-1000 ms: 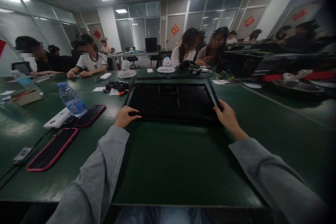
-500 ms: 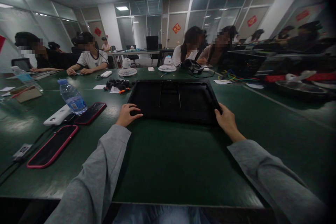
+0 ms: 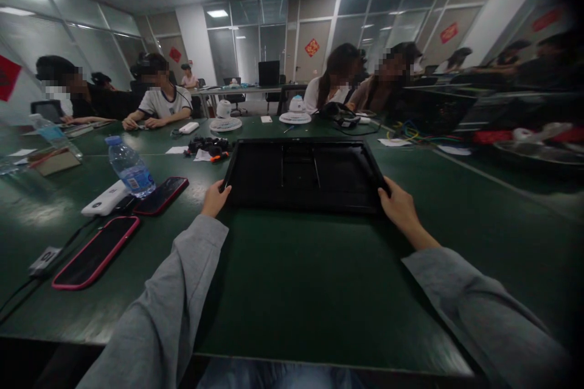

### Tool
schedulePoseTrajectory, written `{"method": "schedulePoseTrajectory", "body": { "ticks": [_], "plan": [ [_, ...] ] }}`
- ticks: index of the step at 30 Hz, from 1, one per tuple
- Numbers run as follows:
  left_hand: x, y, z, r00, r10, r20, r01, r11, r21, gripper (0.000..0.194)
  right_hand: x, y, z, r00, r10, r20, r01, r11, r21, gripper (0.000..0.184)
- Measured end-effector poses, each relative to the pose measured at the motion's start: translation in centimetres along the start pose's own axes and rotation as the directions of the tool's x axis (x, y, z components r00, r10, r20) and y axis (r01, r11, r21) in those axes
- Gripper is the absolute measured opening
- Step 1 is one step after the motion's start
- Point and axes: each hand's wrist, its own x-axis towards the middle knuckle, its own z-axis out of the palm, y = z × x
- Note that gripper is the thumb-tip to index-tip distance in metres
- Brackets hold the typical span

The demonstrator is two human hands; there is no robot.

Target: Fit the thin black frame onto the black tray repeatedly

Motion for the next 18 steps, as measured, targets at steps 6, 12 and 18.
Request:
{"method": "schedulePoseTrajectory", "body": {
  "ticks": [6, 12, 18],
  "plan": [
    [-1.1, 1.4, -0.5, 0.999, -0.006, -0.034, 0.014, 0.974, 0.225, 0.041, -0.2, -0.7, -0.8, 0.998, 0.028, -0.059, -0.027, 0.999, 0.021, 0.053],
    [-1.8, 2.2, -0.6, 0.999, -0.008, -0.035, 0.018, 0.961, 0.274, 0.039, -0.2, -0.4, -1.4, 0.998, 0.034, -0.058, -0.033, 0.999, 0.016, 0.051],
    [-1.6, 1.6, 0.0, 1.000, 0.024, -0.003, -0.022, 0.957, 0.288, 0.041, 0.2, 1.4, -0.5, 0.997, 0.059, -0.050, -0.053, 0.993, 0.101, 0.048]
  ]
}}
